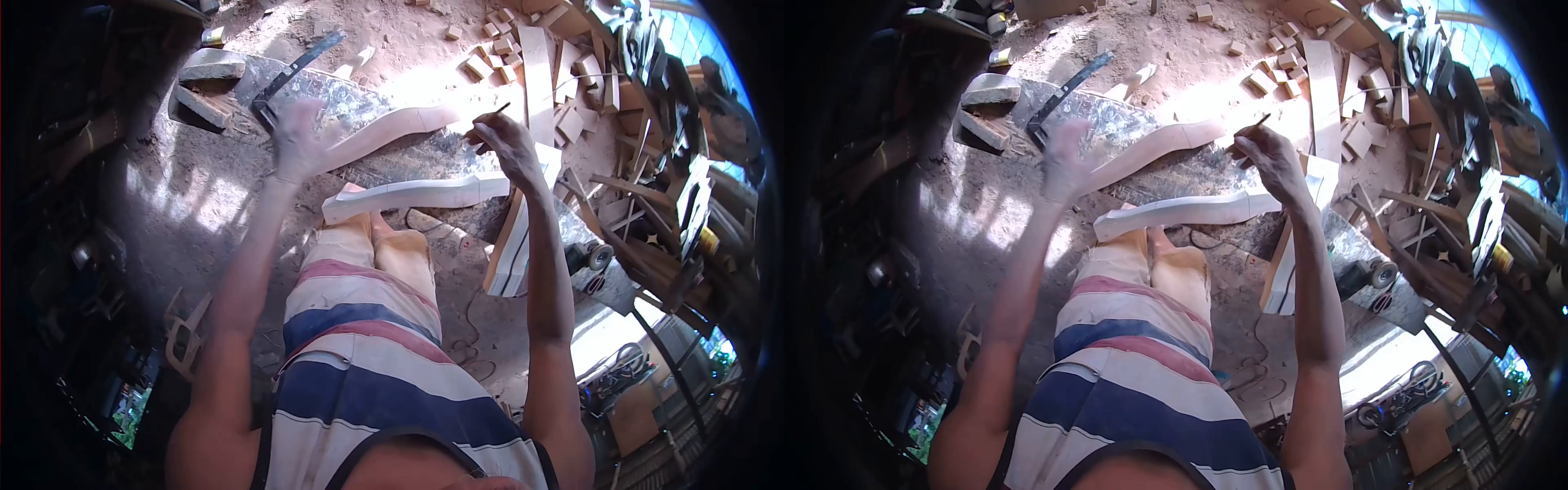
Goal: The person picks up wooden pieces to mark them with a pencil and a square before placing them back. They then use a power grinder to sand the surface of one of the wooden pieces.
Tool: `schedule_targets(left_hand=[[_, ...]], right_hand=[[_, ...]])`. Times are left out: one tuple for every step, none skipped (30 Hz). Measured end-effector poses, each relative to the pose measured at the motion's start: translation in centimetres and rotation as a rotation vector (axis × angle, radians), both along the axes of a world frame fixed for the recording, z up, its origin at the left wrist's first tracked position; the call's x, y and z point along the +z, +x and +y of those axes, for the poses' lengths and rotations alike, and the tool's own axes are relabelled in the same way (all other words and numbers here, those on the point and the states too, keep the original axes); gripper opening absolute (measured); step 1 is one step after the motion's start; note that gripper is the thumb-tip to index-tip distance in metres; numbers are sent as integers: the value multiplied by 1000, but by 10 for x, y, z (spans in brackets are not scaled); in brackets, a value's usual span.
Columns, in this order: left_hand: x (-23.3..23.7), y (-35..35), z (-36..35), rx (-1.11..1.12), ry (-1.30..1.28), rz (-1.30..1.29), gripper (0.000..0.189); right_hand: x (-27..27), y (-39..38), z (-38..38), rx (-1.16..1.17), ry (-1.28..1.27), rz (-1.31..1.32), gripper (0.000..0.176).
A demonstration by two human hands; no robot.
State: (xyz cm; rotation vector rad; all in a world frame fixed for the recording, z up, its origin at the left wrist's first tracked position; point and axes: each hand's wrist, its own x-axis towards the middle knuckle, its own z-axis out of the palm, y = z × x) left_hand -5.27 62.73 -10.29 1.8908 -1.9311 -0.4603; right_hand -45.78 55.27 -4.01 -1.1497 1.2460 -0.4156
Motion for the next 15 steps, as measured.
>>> schedule_targets(left_hand=[[-4, -28, 2, -93, -4, 30, 72], [-8, -55, 3, -103, -21, -16, 78], [-13, -75, 0, -113, -36, -67, 84], [-20, -86, -6, -94, 9, -55, 85], [-26, -95, -9, -75, 64, -43, 86], [-31, -100, -8, -57, 126, -31, 87], [-33, -102, -9, -43, 85, -31, 88], [-33, -103, -8, -41, 108, -41, 88], [-32, -103, -7, -42, 128, -53, 89], [-31, -103, -8, -43, 145, -68, 89], [-31, -103, -8, -40, 152, -65, 89], [-29, -103, -9, -35, 159, -61, 90], [-28, -104, -9, -29, 167, -57, 90], [-29, -104, -10, -31, 160, -57, 89], [-30, -103, -10, -36, 155, -55, 88]], right_hand=[[-1, 11, -14, 26, -15, 21, 26], [-2, 22, -27, 51, -27, 41, 23], [0, 32, -43, 171, -65, 105, 23], [0, 43, -57, 223, -55, 145, 24], [-8, 49, -67, 312, -154, 177, 23], [-19, 54, -75, 403, -247, 205, 23], [-25, 60, -83, 495, -331, 216, 22], [-32, 65, -92, 540, -299, 220, 22], [-31, 71, -99, 595, -263, 217, 22], [-31, 76, -106, 649, -232, 211, 23], [-42, 78, -109, 690, -232, 194, 23], [-59, 79, -112, 732, -231, 177, 23], [-67, 81, -114, 777, -230, 159, 23], [-74, 82, -117, 797, -231, 149, 22], [-71, 85, -119, 816, -228, 140, 22]])
